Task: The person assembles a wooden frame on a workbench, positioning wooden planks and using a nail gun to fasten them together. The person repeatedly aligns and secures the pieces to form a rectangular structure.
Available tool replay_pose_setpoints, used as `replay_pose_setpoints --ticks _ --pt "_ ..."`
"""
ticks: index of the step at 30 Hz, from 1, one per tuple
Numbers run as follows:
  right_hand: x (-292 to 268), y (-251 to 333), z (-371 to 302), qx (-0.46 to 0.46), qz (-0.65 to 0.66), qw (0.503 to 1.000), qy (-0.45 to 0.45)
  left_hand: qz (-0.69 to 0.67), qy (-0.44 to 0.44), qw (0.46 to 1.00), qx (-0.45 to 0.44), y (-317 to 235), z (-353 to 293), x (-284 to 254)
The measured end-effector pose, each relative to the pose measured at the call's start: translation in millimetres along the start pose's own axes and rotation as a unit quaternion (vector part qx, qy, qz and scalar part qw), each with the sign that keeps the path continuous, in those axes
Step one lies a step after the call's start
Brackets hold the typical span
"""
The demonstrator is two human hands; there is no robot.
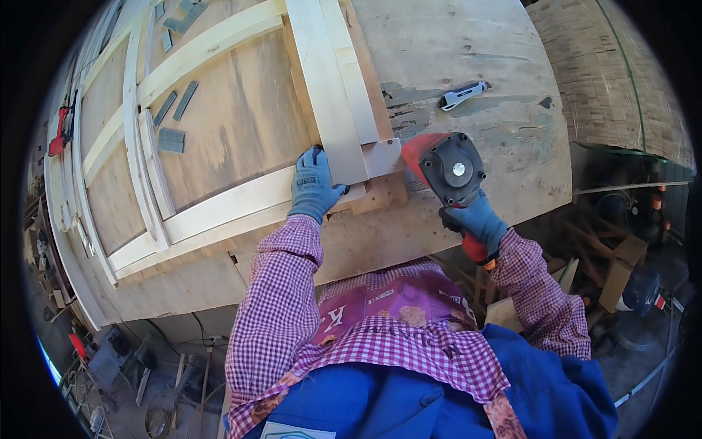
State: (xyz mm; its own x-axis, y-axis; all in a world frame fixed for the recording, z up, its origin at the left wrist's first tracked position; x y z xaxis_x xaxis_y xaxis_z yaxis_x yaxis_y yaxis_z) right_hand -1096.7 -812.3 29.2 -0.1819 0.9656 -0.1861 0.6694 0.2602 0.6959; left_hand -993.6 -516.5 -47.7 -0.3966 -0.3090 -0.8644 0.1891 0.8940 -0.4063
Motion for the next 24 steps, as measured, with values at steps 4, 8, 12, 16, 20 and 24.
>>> replay_pose_setpoints --ticks 4,8,12,16,20,24 --pt "0.3 3.3 -2.7 0.032 0.018 0.999 0.011 0.011 0.01 1.0 0.006 -1.2 -1.7 -4.2" --pt "2.4 20.3 -22.6 0.02 0.083 0.996 -0.031 0.019 0.028 0.999 -0.019 -2.4 -2.3 -5.9" --pt "-2.4 20.6 -60.4 0.135 0.086 0.987 0.009 0.028 0.009 1.0 -0.007 -1.5 -3.9 -6.2" --pt "16.8 37.1 -54.7 0.084 0.122 0.987 0.057 0.031 0.019 0.999 -0.01 -4.1 -4.0 -6.9" --pt "42.4 51.0 -29.2 0.057 0.108 0.986 0.111 0.019 0.013 1.0 -0.008 -2.8 -2.0 -7.3" --pt "52.8 54.6 -15.8 0.075 0.067 0.987 0.124 0.007 0.019 1.0 -0.01 -2.7 -3.4 -11.9"
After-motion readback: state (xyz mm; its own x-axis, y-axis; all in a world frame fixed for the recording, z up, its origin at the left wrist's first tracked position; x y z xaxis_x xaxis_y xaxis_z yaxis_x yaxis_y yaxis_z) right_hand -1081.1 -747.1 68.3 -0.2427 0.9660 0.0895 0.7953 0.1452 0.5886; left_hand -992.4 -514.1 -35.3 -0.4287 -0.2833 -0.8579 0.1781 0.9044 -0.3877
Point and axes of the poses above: each hand's wrist, its own z-axis towards the middle knuckle, its own x-axis out of the palm, y = z × x, the point moved 4 cm from there along z, towards the middle knuckle
